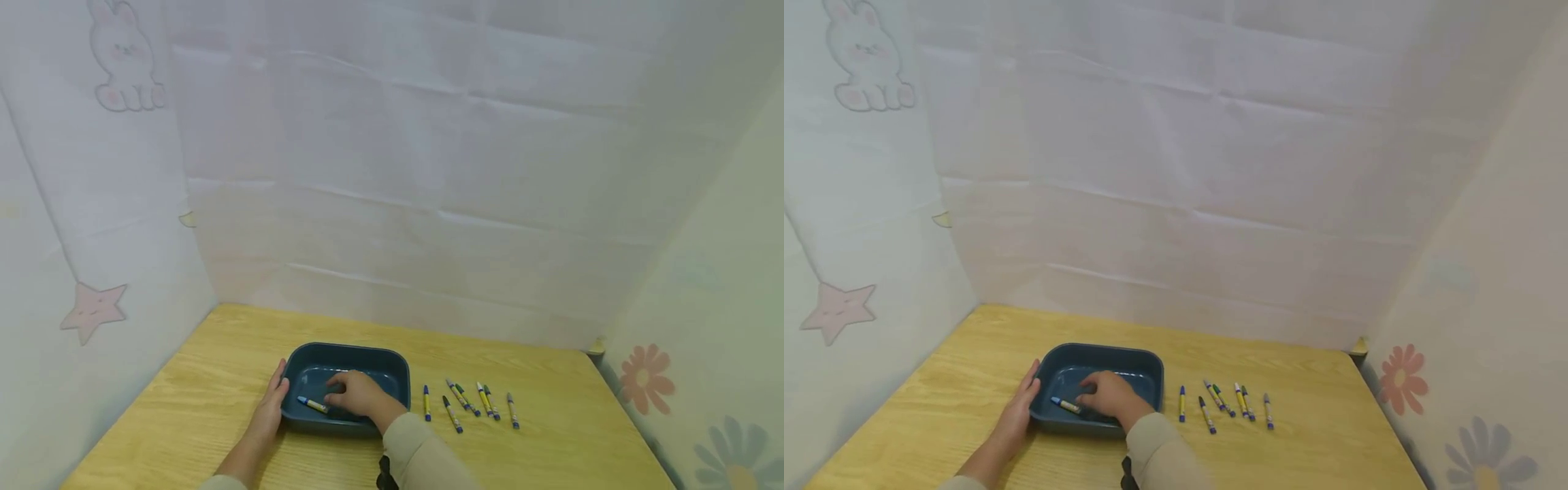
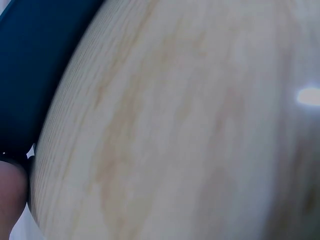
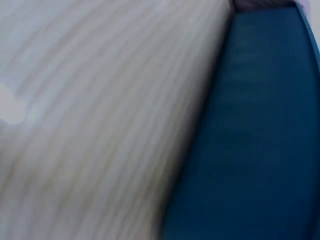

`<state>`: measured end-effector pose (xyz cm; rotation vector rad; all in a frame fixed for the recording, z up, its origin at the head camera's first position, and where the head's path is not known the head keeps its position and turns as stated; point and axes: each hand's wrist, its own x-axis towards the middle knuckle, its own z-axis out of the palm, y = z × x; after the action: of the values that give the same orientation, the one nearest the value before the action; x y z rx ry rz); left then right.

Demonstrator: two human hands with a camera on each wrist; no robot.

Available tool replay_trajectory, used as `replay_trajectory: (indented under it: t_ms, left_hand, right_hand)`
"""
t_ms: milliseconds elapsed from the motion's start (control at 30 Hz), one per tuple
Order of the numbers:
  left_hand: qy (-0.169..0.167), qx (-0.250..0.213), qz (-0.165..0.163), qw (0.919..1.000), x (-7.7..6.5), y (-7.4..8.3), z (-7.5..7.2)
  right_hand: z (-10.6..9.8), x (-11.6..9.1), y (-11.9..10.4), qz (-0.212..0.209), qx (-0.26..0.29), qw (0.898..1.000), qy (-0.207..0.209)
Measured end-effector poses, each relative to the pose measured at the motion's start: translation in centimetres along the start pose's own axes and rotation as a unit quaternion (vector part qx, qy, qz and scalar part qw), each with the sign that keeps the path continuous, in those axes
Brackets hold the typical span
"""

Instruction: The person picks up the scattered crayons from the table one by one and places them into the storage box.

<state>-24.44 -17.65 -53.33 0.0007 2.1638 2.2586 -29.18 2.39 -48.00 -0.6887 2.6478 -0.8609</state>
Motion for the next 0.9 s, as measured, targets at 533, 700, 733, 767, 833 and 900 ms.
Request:
replay_trajectory:
  t_ms: [533,700,733,767,833,900]
  left_hand:
    - [-0.01,0.001,0.001,0.9999,0.1,0.6,-0.9]
    - [-0.005,0.008,-0.011,0.9999,0.4,0.7,-1.2]
    - [-0.003,0.007,-0.013,0.9999,0.4,0.7,-1.2]
    - [-0.002,0.007,-0.016,0.9999,0.4,0.6,-1.3]
    - [-0.002,0.009,-0.02,0.9998,0.4,0.5,-1.5]
    - [-0.003,0.011,-0.022,0.9997,0.4,0.4,-1.7]
  right_hand:
    - [-8.2,-4.4,5.9,0.016,0.073,0.992,0.101]
    - [-10.0,-5.8,8.7,0.051,0.074,0.985,0.151]
    - [-10.2,-6.0,9.3,0.057,0.073,0.983,0.159]
    - [-10.4,-6.2,9.8,0.064,0.074,0.981,0.166]
    - [-10.7,-6.7,11.0,0.077,0.068,0.979,0.177]
    - [-11.0,-7.2,12.2,0.092,0.06,0.977,0.185]
